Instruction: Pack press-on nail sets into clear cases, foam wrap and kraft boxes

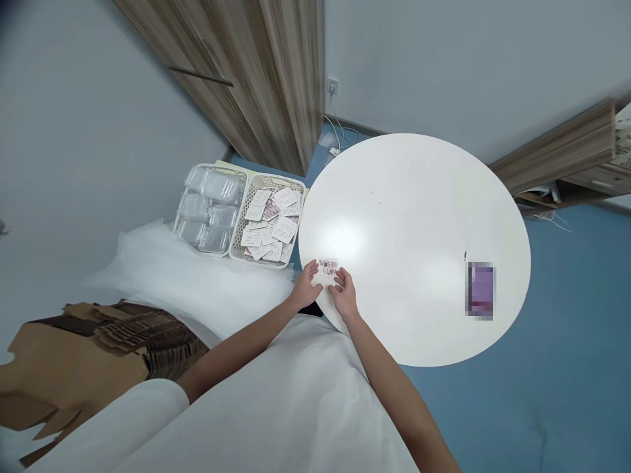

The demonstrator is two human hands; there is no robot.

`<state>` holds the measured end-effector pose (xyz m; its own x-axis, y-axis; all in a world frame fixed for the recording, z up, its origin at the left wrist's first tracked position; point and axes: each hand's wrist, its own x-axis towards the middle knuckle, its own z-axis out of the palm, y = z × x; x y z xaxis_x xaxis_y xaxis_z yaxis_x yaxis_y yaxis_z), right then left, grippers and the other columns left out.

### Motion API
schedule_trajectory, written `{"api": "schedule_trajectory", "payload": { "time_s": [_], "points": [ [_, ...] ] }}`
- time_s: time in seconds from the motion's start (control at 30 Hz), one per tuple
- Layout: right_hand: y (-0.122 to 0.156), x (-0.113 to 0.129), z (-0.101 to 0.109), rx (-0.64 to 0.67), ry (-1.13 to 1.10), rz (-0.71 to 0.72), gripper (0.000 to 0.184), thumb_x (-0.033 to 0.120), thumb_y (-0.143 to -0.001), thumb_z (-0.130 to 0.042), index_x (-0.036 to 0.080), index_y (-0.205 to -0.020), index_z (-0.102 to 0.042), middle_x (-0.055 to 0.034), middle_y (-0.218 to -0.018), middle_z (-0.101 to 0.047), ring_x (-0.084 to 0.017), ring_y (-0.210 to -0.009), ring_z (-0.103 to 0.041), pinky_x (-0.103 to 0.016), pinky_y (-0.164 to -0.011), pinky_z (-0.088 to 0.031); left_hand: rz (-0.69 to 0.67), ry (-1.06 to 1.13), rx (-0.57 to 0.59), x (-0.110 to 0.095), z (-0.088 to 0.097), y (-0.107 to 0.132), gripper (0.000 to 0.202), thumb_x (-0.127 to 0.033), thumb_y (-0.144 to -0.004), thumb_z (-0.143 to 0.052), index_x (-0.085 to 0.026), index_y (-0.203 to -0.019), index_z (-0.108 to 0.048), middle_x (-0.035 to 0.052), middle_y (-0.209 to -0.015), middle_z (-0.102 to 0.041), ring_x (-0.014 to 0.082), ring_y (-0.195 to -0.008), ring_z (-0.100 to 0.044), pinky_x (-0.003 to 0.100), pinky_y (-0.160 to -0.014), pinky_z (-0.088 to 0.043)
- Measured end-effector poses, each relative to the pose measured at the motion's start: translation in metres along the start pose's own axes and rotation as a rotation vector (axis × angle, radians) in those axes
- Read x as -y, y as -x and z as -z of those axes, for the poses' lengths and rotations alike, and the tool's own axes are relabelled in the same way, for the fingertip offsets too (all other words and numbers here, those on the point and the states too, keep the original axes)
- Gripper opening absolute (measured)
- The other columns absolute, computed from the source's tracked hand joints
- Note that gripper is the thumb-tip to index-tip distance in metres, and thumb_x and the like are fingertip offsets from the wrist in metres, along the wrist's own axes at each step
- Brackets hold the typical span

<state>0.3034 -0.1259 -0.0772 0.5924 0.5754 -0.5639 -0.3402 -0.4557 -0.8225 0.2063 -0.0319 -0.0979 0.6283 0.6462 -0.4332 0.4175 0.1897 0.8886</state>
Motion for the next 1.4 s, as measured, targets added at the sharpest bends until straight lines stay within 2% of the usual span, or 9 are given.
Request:
{"api": "schedule_trajectory", "payload": {
  "time_s": [0.3,0.47,1.0,1.2,1.4],
  "points": [
    [-0.022,0.012,-0.018,0.039,-0.115,0.02,0.062,0.026,-0.064,-0.058,0.027,-0.122,-0.036,-0.0066,-0.126,-0.041,-0.02,-0.11,-0.044,-0.04,-0.093,-0.036,-0.029,-0.12,-0.074,-0.012,0.014,-0.024,0.07,-0.007,-0.063,-0.052,-0.019,-0.128,-0.029,0.009,-0.128,-0.039,0.0225,-0.119,-0.035,0.039,-0.1,-0.027],
    [-0.037,0.017,-0.021,0.038,-0.174,0.028,0.058,0.029,-0.066,-0.057,0.026,-0.121,-0.037,-0.0066,-0.124,-0.043,-0.019,-0.108,-0.045,-0.04,-0.093,-0.036,-0.057,-0.179,-0.094,-0.015,0.018,-0.036,0.069,-0.009,-0.063,-0.053,-0.02,-0.127,-0.031,0.0087,-0.128,-0.039,0.0231,-0.119,-0.034,0.04,-0.099,-0.028],
    [-0.04,0.016,-0.018,0.053,-0.165,0.052,0.056,0.03,-0.066,-0.057,0.027,-0.119,-0.04,-0.005,-0.126,-0.042,-0.02,-0.108,-0.045,-0.041,-0.093,-0.035,-0.083,-0.228,-0.084,-0.014,0.02,-0.038,0.068,-0.011,-0.064,-0.052,-0.02,-0.128,-0.03,0.0091,-0.128,-0.038,0.0233,-0.121,-0.031,0.04,-0.099,-0.029],
    [-0.026,0.011,-0.006,0.024,-0.14,0.038,0.05,0.031,-0.066,-0.056,0.028,-0.115,-0.044,-0.0051,-0.126,-0.043,-0.02,-0.105,-0.047,-0.042,-0.093,-0.035,-0.108,-0.264,-0.106,-0.01,0.016,-0.035,0.069,-0.011,-0.064,-0.052,-0.021,-0.128,-0.028,0.0085,-0.128,-0.038,0.0238,-0.122,-0.029,0.041,-0.099,-0.029],
    [0.006,0.0,0.025,0.009,-0.108,0.005,0.046,0.033,-0.068,-0.055,0.026,-0.113,-0.047,-0.0068,-0.123,-0.045,-0.019,-0.094,-0.054,-0.041,-0.087,-0.039,-0.182,-0.248,-0.154,-0.008,0.012,-0.034,0.067,-0.009,-0.064,-0.05,-0.02,-0.127,-0.03,0.0072,-0.132,-0.034,0.0219,-0.123,-0.028,0.038,-0.101,-0.028]
  ]
}}
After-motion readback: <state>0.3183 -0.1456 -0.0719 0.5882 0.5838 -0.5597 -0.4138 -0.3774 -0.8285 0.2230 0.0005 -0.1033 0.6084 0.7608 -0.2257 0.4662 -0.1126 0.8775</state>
